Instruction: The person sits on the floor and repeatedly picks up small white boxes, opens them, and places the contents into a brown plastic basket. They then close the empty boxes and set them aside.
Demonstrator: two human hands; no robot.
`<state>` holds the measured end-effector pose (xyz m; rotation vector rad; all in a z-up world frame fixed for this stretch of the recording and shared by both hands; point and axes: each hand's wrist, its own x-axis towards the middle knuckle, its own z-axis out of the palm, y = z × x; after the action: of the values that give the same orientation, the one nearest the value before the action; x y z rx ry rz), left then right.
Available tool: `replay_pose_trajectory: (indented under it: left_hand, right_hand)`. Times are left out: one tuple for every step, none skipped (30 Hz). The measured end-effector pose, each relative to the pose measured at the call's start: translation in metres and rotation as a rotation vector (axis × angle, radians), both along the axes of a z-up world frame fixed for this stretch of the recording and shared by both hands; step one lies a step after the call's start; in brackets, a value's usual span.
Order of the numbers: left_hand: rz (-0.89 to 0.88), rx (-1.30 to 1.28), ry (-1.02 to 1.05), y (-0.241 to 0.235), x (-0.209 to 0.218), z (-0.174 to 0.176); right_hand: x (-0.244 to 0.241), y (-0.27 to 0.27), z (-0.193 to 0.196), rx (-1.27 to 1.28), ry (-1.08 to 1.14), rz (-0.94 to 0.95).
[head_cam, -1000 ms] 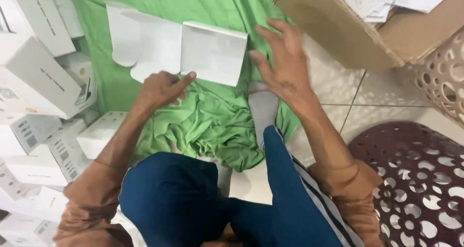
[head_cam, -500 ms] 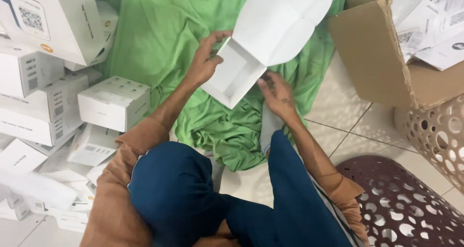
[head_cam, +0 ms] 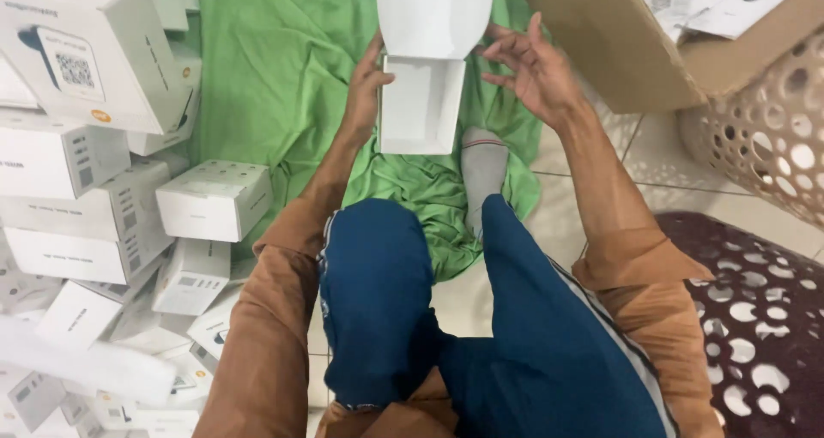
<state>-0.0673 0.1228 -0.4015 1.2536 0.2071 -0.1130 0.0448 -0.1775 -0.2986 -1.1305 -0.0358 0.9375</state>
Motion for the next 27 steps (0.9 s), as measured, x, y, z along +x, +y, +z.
replay_pose_trajectory:
  left_hand:
    - [-0.023, -0.010, -0.023, -0.002, 0.008, 0.013]
    - [-0.004, 0.012, 0.004, -0.004, 0.014, 0.026]
    - [0.024, 0.033, 0.041, -0.006, 0.015, 0.040]
    - [0.010, 0.024, 0.028, -0.006, 0.011, 0.034]
    - [-0.012, 0.201, 0.031, -0.004, 0.012, 0.027]
    - [-0.031, 0.378, 0.035, -0.002, 0.014, 0.019]
    - [-0.030, 0.370, 0.017, 0.000, 0.016, 0.008]
    - [-0.066, 0.501, -0.041, 0.002, 0.019, -0.005]
    - [-0.103, 0.628, -0.087, 0.003, 0.015, -0.020]
    - [-0.104, 0.618, -0.091, -0.004, 0.012, -0.032]
    - [-0.074, 0.672, -0.102, -0.006, 0.010, -0.043]
    - [-0.043, 0.726, -0.113, -0.009, 0.008, -0.054]
    - [-0.021, 0.732, -0.105, -0.012, 0.003, -0.061]
    - [0.045, 0.773, -0.137, -0.016, -0.002, -0.068]
    - [0.095, 0.815, -0.179, -0.022, 0.000, -0.076]
    - [0.101, 0.820, -0.182, -0.023, 0.002, -0.073]
    - [0.124, 0.812, -0.182, -0.025, 0.003, -0.071]
    - [0.146, 0.804, -0.183, -0.029, 0.005, -0.071]
    - [0.141, 0.807, -0.176, -0.026, 0.005, -0.066]
    - [0.118, 0.785, -0.150, -0.025, 0.005, -0.063]
    - [0.083, 0.763, -0.120, -0.027, 0.002, -0.058]
    - [0.066, 0.766, -0.109, -0.026, -0.008, -0.054]
    - [0.066, 0.762, -0.159, -0.026, -0.006, -0.050]
    - [0.066, 0.758, -0.210, -0.025, -0.004, -0.046]
    - [0.086, 0.762, -0.223, -0.024, 0.002, -0.036]
    - [0.079, 0.786, -0.254, -0.023, 0.008, -0.027]
    - [0.051, 0.810, -0.269, -0.023, 0.002, -0.020]
  right_hand:
    - [-0.003, -0.001, 0.021, -0.010, -0.023, -0.023]
    - [-0.007, -0.003, 0.043, -0.133, -0.075, 0.038]
    - [-0.014, -0.002, 0.063, -0.258, -0.114, 0.107]
    - [-0.026, -0.008, 0.079, -0.270, -0.125, 0.091]
    - [-0.032, -0.011, 0.093, -0.407, -0.181, 0.160]
    - [-0.039, -0.013, 0.107, -0.547, -0.236, 0.228]
    - [-0.046, -0.017, 0.124, -0.557, -0.250, 0.221]
    - [-0.053, -0.020, 0.139, -0.635, -0.280, 0.234]
    - [-0.064, -0.024, 0.153, -0.713, -0.295, 0.251]
    - [-0.074, -0.032, 0.153, -0.724, -0.296, 0.249]
    - [-0.076, -0.038, 0.151, -0.797, -0.292, 0.267]
    - [-0.077, -0.045, 0.149, -0.871, -0.289, 0.285]
    - [-0.076, -0.045, 0.139, -0.864, -0.300, 0.305]
    - [-0.074, -0.046, 0.129, -0.846, -0.266, 0.252]
    - [-0.073, -0.050, 0.118, -0.829, -0.229, 0.181]
    - [-0.070, -0.048, 0.106, -0.823, -0.236, 0.184]
    - [-0.066, -0.046, 0.092, -0.824, -0.279, 0.160]
    - [-0.061, -0.045, 0.077, -0.823, -0.322, 0.135]
    - [-0.058, -0.034, 0.067, -0.820, -0.313, 0.137]
    - [-0.053, -0.026, 0.056, -0.823, -0.324, 0.115]
    - [-0.054, -0.020, 0.046, -0.828, -0.325, 0.088]
    - [-0.059, -0.017, 0.026, -0.826, -0.305, 0.084]
    - [-0.051, -0.014, 0.008, -0.702, -0.294, 0.023]
    - [-0.044, -0.010, -0.009, -0.578, -0.282, -0.036]
    - [-0.039, -0.002, -0.014, -0.573, -0.304, -0.029]
    - [-0.033, 0.005, -0.020, -0.579, -0.204, 0.013]
    - [-0.041, 0.011, -0.029, -0.584, -0.078, 0.050]
